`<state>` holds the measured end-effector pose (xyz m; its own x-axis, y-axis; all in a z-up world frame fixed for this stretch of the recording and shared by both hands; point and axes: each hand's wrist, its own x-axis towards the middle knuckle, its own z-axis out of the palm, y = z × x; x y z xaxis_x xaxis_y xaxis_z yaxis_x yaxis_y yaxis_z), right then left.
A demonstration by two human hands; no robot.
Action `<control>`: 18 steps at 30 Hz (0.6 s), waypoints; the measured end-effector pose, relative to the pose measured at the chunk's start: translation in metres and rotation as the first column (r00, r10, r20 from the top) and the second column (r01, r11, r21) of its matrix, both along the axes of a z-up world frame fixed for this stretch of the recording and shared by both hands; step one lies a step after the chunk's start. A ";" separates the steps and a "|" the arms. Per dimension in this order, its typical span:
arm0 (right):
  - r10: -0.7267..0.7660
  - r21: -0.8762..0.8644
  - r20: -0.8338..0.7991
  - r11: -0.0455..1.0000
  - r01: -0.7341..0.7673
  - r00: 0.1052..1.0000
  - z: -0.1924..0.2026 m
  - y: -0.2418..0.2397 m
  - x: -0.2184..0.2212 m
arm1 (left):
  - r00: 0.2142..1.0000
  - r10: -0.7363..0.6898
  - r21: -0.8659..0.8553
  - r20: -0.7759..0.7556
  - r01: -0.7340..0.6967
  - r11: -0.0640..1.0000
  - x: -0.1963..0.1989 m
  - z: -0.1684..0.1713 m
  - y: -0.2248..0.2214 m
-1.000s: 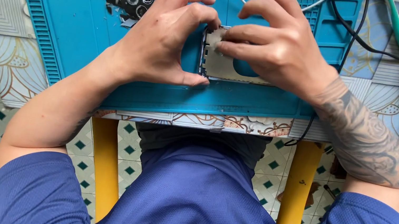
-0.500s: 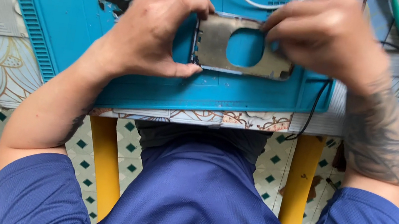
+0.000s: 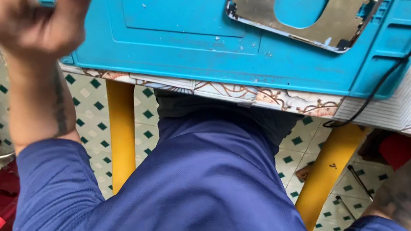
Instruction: The person scrapes adhesive residue from a metallic phone frame component, applies liquid from a bottle to the edges, and brushes the surface with a toothbrush.
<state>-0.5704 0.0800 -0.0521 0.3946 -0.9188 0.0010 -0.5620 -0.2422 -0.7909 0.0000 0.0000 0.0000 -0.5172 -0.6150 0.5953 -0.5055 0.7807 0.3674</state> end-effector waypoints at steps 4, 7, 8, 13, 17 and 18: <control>-0.209 -0.107 0.311 0.962 0.253 0.927 -0.001 0.032 0.065 | 0.997 -0.059 0.069 0.056 0.055 0.996 -0.071 -0.009 0.065; -0.131 -0.317 0.267 0.924 0.216 0.955 0.003 0.021 0.092 | 0.993 -0.111 0.048 0.050 0.108 0.993 -0.121 -0.042 0.095; -0.126 -0.324 0.272 0.922 0.214 0.954 0.003 0.023 0.097 | 0.993 -0.107 0.039 0.054 0.105 0.994 -0.129 -0.046 0.100; -0.184 -0.394 0.215 0.882 0.257 0.959 0.013 0.032 0.111 | 0.997 0.071 0.063 -0.019 -0.070 0.996 -0.154 -0.046 0.117; -0.193 -0.380 0.281 0.877 0.294 0.940 0.008 0.047 0.117 | 0.958 0.285 0.178 0.039 -0.287 0.941 -0.154 -0.046 0.129; -0.215 -0.357 0.296 0.879 0.316 0.931 0.010 0.050 0.120 | 0.935 0.354 0.191 0.033 -0.354 0.916 -0.157 -0.045 0.131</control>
